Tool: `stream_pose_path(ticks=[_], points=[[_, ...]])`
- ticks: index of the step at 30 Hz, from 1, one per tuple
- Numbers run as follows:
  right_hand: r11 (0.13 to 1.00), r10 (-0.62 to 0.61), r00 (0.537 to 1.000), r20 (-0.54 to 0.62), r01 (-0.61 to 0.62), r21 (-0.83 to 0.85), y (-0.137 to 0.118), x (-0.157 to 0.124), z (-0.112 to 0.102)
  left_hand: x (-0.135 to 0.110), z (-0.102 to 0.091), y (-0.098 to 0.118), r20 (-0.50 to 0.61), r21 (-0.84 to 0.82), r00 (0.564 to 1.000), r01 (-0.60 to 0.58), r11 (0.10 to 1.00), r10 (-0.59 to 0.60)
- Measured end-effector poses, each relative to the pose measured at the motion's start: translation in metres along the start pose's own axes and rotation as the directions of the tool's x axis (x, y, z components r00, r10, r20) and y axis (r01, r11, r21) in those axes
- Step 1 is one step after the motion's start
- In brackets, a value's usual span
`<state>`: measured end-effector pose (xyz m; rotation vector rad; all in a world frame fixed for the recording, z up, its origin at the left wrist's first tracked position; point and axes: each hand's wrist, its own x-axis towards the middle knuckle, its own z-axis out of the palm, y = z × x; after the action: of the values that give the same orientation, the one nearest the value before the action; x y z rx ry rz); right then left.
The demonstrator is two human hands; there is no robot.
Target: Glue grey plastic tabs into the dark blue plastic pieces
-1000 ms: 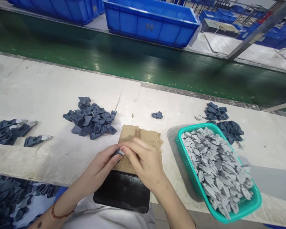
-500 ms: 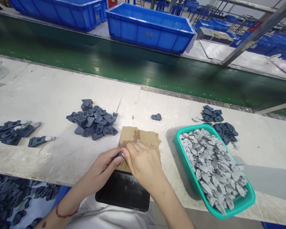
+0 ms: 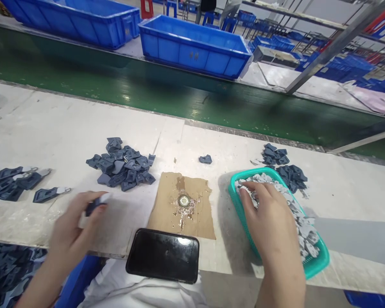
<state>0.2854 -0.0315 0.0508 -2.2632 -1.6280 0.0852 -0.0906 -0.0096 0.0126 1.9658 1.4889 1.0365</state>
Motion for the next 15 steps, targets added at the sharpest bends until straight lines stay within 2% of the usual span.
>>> stream_pose_path(ticks=[1, 3, 5, 10, 15], points=[[0.997, 0.066, 0.995, 0.078, -0.062, -0.054, 0.011, 0.003, -0.002, -0.002, -0.010, -0.012, -0.040, 0.138, 0.999, 0.005, 0.990, 0.001], [0.987, 0.155, 0.954, 0.257, -0.139, -0.082, 0.025, 0.008, -0.004, -0.006, -0.029, -0.035, -0.122, 0.349, 0.992, 0.057, 0.936, -0.015], [0.986, 0.168, 0.921, 0.350, -0.160, -0.053, 0.033, 0.009, -0.004, -0.007, -0.044, -0.054, -0.151, 0.481, 0.988, 0.096, 0.871, -0.026], [0.987, 0.129, 0.926, 0.356, -0.153, 0.040, 0.047, 0.008, -0.001, -0.002, -0.062, -0.074, -0.174, 0.523, 0.981, 0.170, 0.835, -0.091], [0.980, 0.095, 0.951, 0.293, -0.141, 0.139, 0.055, 0.010, -0.001, 0.013, -0.065, -0.069, -0.254, 0.559, 0.965, 0.197, 0.805, -0.060]])
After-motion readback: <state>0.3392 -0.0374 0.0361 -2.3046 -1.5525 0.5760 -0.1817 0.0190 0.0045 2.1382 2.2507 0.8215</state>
